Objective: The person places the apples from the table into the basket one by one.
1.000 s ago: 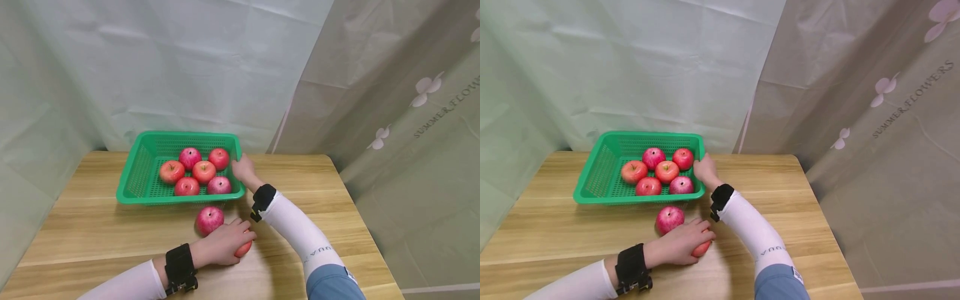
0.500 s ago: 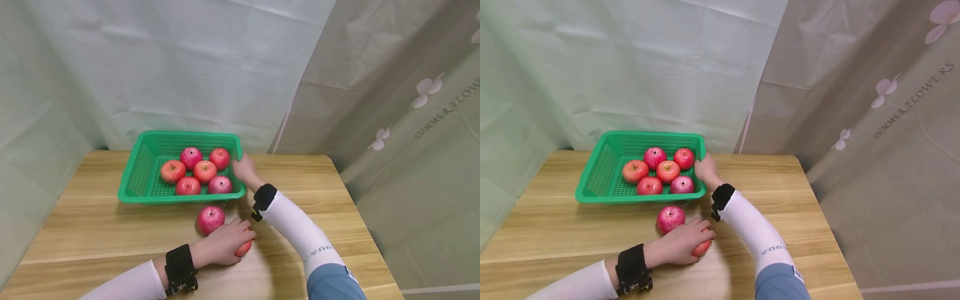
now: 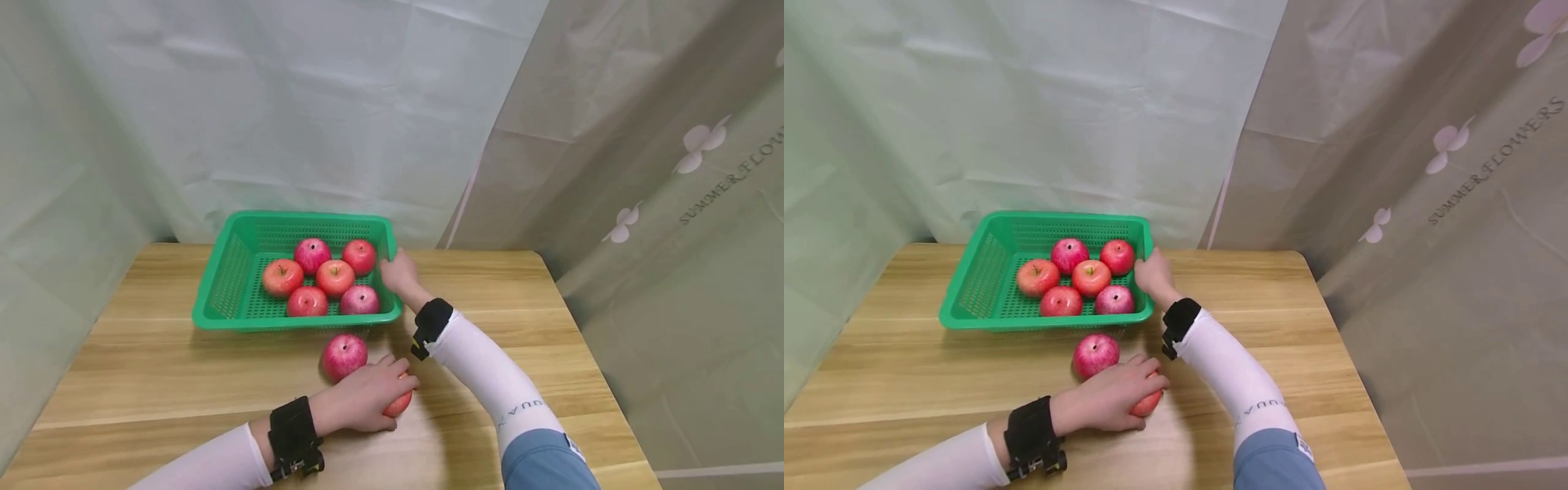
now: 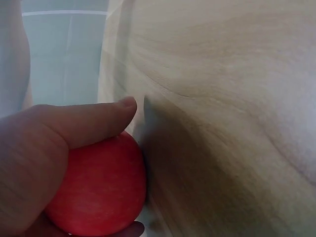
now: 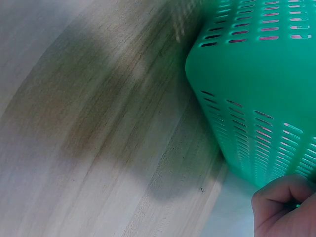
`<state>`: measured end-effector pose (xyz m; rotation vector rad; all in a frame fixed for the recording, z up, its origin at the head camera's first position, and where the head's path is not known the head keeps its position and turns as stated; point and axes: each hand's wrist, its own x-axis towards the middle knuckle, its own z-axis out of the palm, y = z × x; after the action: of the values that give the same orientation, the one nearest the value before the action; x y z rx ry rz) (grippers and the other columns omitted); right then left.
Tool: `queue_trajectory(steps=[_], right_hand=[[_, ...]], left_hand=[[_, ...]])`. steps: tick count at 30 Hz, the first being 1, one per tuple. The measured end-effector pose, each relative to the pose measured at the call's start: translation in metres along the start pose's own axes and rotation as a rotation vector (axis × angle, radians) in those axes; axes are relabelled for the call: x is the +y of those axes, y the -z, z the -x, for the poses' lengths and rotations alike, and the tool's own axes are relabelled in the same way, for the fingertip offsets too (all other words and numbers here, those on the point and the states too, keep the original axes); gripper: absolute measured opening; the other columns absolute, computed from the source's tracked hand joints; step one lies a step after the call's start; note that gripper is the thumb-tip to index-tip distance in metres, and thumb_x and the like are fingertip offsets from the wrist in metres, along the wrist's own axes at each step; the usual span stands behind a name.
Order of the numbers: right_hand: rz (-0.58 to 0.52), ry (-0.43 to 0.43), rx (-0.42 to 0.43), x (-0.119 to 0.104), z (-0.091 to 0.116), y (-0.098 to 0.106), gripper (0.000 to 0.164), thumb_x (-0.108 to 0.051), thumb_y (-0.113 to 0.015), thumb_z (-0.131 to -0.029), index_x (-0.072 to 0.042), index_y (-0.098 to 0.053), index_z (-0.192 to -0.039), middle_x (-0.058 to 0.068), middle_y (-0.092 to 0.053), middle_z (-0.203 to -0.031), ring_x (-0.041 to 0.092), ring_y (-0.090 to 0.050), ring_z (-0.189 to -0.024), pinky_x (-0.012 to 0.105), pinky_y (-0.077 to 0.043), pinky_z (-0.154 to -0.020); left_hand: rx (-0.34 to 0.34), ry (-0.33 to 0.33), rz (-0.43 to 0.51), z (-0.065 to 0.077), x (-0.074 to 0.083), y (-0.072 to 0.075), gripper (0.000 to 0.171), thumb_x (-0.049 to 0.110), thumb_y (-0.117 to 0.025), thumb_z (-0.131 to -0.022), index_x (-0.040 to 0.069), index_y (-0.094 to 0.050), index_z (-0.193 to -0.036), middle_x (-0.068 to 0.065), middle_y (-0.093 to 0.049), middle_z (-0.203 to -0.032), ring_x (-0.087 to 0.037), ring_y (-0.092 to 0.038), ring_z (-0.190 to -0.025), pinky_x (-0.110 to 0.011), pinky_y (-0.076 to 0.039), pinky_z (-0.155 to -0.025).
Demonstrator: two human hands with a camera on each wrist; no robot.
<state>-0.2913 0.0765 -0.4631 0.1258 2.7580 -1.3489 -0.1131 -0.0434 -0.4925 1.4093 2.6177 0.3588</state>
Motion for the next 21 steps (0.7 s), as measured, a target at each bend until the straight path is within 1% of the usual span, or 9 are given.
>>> queue_trajectory(steps=[6, 12, 17, 21], right_hand=[[-0.006, 0.010, 0.002, 0.000, -0.001, 0.000, 0.033, -0.018, -0.052, -0.106, 0.006, -0.059, -0.127, 0.020, -0.067, -0.115, 0.034, -0.065, -0.108, 0.048, -0.057, -0.091], [-0.006, 0.000, -0.007, 0.002, -0.002, 0.000, 0.034, -0.020, -0.051, -0.107, 0.006, -0.058, -0.129, 0.020, -0.066, -0.116, 0.033, -0.065, -0.110, 0.048, -0.057, -0.091], [-0.007, 0.001, 0.003, 0.001, -0.002, 0.000, 0.035, -0.020, -0.052, -0.107, 0.006, -0.058, -0.129, 0.021, -0.066, -0.118, 0.035, -0.065, -0.111, 0.049, -0.057, -0.092], [-0.010, -0.003, -0.003, 0.001, -0.001, 0.000, 0.036, -0.020, -0.052, -0.107, 0.007, -0.057, -0.131, 0.022, -0.066, -0.119, 0.036, -0.065, -0.113, 0.050, -0.057, -0.093]], left_hand=[[-0.012, -0.011, -0.002, 0.000, 0.001, 0.001, 0.068, 0.041, -0.097, -0.076, 0.023, -0.065, -0.133, 0.002, -0.057, -0.120, -0.016, -0.053, -0.109, -0.027, -0.055, -0.078], [-0.021, -0.005, 0.010, 0.000, 0.000, 0.002, 0.067, 0.040, -0.096, -0.076, 0.023, -0.065, -0.133, 0.002, -0.057, -0.121, -0.015, -0.053, -0.109, -0.026, -0.055, -0.078], [-0.017, 0.002, 0.056, 0.000, 0.000, 0.008, 0.069, 0.041, -0.097, -0.076, 0.023, -0.065, -0.135, 0.002, -0.057, -0.123, -0.015, -0.053, -0.112, -0.026, -0.055, -0.080], [0.005, -0.013, 0.068, 0.001, 0.001, 0.015, 0.070, 0.042, -0.097, -0.077, 0.022, -0.066, -0.136, 0.003, -0.056, -0.122, -0.016, -0.053, -0.113, -0.027, -0.055, -0.084]])
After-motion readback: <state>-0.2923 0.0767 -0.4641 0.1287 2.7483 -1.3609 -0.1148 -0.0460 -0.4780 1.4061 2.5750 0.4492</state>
